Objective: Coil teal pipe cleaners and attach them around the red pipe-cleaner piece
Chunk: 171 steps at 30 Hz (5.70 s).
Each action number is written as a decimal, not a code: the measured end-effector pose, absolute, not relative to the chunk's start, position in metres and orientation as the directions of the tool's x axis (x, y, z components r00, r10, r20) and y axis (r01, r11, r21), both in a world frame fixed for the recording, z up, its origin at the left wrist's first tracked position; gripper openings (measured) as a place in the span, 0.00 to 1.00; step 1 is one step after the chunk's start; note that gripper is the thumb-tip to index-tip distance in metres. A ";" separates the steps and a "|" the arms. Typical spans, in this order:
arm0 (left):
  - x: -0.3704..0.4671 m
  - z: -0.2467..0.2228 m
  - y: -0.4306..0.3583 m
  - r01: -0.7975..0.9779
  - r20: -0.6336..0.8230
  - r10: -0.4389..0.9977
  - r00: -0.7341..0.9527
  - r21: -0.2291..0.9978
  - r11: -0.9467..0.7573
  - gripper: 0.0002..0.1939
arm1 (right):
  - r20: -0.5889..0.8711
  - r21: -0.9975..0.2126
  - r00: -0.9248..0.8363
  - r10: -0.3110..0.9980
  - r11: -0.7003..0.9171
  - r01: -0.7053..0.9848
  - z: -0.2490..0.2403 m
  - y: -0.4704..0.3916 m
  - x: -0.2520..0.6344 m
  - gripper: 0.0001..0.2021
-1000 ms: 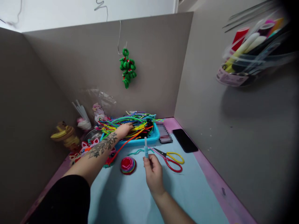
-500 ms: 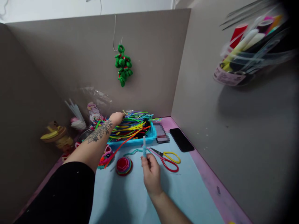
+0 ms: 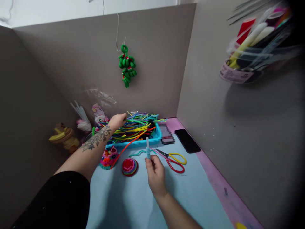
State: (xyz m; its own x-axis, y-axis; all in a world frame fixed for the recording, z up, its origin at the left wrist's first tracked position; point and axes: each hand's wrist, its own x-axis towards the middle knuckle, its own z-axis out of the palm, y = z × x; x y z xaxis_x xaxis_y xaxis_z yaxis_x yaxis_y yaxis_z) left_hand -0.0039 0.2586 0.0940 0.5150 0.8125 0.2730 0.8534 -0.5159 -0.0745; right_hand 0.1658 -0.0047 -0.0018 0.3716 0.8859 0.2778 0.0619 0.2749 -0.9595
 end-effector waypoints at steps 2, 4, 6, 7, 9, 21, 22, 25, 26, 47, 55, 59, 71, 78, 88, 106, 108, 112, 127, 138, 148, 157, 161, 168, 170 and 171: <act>-0.006 0.090 0.254 0.852 0.277 0.813 0.513 -0.051 -0.520 0.12 | 0.275 -0.960 0.364 0.890 0.272 0.062 -0.001 -0.005 0.166 0.12; -0.008 0.087 0.252 0.832 0.283 0.811 0.512 0.068 -0.550 0.16 | 0.274 -0.961 0.358 0.892 0.270 0.063 -0.002 -0.006 0.165 0.12; -0.010 0.086 0.251 0.781 0.285 0.808 0.516 0.231 -0.580 0.17 | 0.271 -0.962 0.355 0.895 0.267 0.061 -0.002 -0.006 0.165 0.12; -0.011 0.086 0.251 0.752 0.284 0.806 0.519 0.298 -0.588 0.17 | 0.270 -0.962 0.353 0.896 0.267 0.058 -0.002 -0.006 0.165 0.12; -0.012 0.088 0.251 0.720 0.277 0.806 0.523 0.362 -0.592 0.16 | 0.271 -0.962 0.352 0.896 0.268 0.057 -0.002 -0.006 0.165 0.12; -0.001 0.097 0.259 0.543 0.363 0.918 0.160 0.744 -0.389 0.18 | 0.262 -0.964 0.362 0.894 0.258 0.060 -0.003 -0.006 0.165 0.13; 0.001 0.099 0.260 0.499 0.355 0.924 0.138 0.781 -0.375 0.19 | 0.260 -0.965 0.360 0.896 0.256 0.057 -0.003 -0.006 0.165 0.12; 0.006 0.102 0.261 0.381 0.327 0.939 0.104 0.859 -0.341 0.22 | 0.258 -0.965 0.355 0.899 0.256 0.052 -0.004 -0.007 0.165 0.12; 0.007 0.103 0.261 0.347 0.317 0.943 0.100 0.877 -0.331 0.22 | 0.258 -0.965 0.355 0.898 0.257 0.052 -0.003 -0.007 0.165 0.12; 0.047 0.093 0.126 0.820 0.126 0.814 0.568 -0.175 -0.545 0.21 | 0.278 -0.959 0.373 0.885 0.279 0.054 -0.001 -0.006 0.167 0.13; 0.026 0.063 0.162 0.807 -0.112 0.815 0.569 -0.114 -0.579 0.18 | 0.237 -0.969 0.390 0.890 0.246 0.027 0.003 -0.005 0.169 0.14; 0.021 0.074 0.193 0.801 -0.105 0.815 0.570 -0.148 -0.580 0.14 | 0.233 -0.969 0.409 0.882 0.246 0.021 0.006 -0.005 0.170 0.14; 0.043 0.058 0.216 0.849 0.121 0.857 0.501 -0.258 -0.461 0.12 | 0.217 -0.973 0.385 0.897 0.231 0.012 0.000 -0.004 0.168 0.13; 0.019 0.088 0.191 0.854 0.215 0.836 0.505 -0.263 -0.449 0.17 | 0.224 -0.972 0.358 0.907 0.237 0.009 0.005 -0.007 0.165 0.13; 0.005 0.132 0.159 0.817 0.357 0.814 0.458 0.190 -0.544 0.17 | 0.301 -0.953 0.336 0.893 0.296 0.067 0.002 -0.009 0.160 0.11; -0.010 0.057 0.046 0.255 0.035 0.969 0.244 0.962 -0.099 0.16 | 0.328 -0.876 0.097 0.940 0.264 0.402 -0.009 -0.009 0.151 0.08; -0.011 0.045 0.026 0.126 -0.070 0.965 0.254 0.991 0.039 0.21 | 0.280 -0.852 0.031 0.959 0.234 0.468 -0.012 -0.008 0.151 0.07; -0.007 0.025 0.005 -0.047 -0.101 0.981 0.167 0.993 0.110 0.19 | 0.262 -0.819 -0.146 0.954 0.300 0.489 -0.015 -0.007 0.153 0.10; -0.013 0.000 -0.005 -0.175 -0.084 0.996 -0.006 0.981 0.081 0.15 | 0.337 -0.800 -0.112 0.935 0.347 0.490 -0.005 -0.014 0.155 0.07; 0.001 -0.009 -0.012 -0.277 -0.082 0.978 -0.191 0.961 0.026 0.14 | 0.551 -0.579 -0.217 0.806 0.556 0.597 -0.009 -0.016 0.151 0.11; 0.003 -0.002 -0.011 -0.391 -0.084 0.985 -0.151 0.920 0.018 0.15 | 0.534 -0.603 -0.206 0.820 0.540 0.588 -0.010 -0.018 0.147 0.11; 0.004 -0.005 -0.013 -0.371 -0.078 0.997 0.011 0.926 0.076 0.15 | 0.487 -0.663 -0.211 0.847 0.516 0.542 -0.014 -0.019 0.151 0.08; 0.003 -0.005 -0.013 -0.450 -0.086 0.996 -0.019 0.890 0.069 0.16 | 0.487 -0.694 -0.196 0.851 0.513 0.504 -0.018 -0.017 0.149 0.07; 0.004 -0.001 -0.015 -0.354 -0.120 0.990 -0.068 0.931 0.089 0.18 | 0.476 -0.698 -0.224 0.850 0.520 0.492 -0.017 -0.018 0.146 0.06; 0.002 -0.001 -0.014 -0.352 -0.104 0.988 -0.111 0.934 0.059 0.18 | 0.476 -0.695 -0.222 0.851 0.519 0.498 -0.016 -0.019 0.146 0.06; 0.001 -0.001 -0.014 -0.357 -0.095 0.987 -0.132 0.933 0.042 0.19 | 0.474 -0.695 -0.219 0.853 0.515 0.502 -0.016 -0.019 0.146 0.06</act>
